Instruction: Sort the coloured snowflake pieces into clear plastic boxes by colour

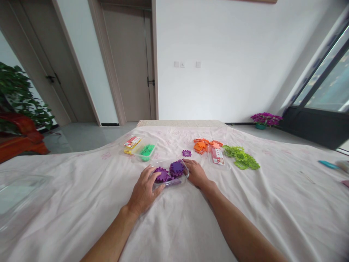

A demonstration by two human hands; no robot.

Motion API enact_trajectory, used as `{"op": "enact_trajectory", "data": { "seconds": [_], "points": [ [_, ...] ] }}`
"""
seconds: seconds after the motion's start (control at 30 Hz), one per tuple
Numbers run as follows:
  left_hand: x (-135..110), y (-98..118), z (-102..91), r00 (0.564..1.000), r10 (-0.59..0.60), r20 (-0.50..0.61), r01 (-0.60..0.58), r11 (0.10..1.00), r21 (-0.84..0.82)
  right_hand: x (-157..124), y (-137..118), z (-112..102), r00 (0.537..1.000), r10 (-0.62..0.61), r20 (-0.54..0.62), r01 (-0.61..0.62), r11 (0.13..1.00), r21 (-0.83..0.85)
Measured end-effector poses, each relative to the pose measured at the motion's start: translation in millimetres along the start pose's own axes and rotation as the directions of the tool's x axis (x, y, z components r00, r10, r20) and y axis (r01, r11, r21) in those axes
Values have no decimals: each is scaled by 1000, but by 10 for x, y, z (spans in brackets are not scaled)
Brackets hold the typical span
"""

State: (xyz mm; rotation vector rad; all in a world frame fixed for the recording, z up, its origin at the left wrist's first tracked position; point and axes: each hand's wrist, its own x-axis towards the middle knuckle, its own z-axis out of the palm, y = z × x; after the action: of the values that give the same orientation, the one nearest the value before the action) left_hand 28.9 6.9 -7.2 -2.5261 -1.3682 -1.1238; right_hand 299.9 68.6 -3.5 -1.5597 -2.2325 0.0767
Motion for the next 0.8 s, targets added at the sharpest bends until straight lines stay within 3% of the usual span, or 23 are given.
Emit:
{"op": "enact_trajectory", "data": {
  "seconds": [0.2, 0.4, 0.53, 0.67, 0.8],
  "points": [
    [-7, 1, -2, 1000, -5, 18, 5, 1000, 8, 0, -44, -44, 995, 94, -26, -95, 995, -19],
    [-13, -3, -8, 1000, -5, 7, 5, 1000, -3, -32, -59, -38, 974, 171, -146, -184, 979, -85],
    [-14, -1, -7, 1000, -7, -2, 7, 1000, -13, -30, -14, -18, 971, 192, -141, -203, 977, -65],
    [-10, 5, -14, 1000, -9, 2, 9, 1000, -9, 31, 69, 39, 937, 221, -272, -210, 975, 69],
    [-5, 11, -23, 1000, -4, 8, 4, 1000, -20, 111, 22, 28, 891, 224, -395, -93, 941, 325]
  ]
}}
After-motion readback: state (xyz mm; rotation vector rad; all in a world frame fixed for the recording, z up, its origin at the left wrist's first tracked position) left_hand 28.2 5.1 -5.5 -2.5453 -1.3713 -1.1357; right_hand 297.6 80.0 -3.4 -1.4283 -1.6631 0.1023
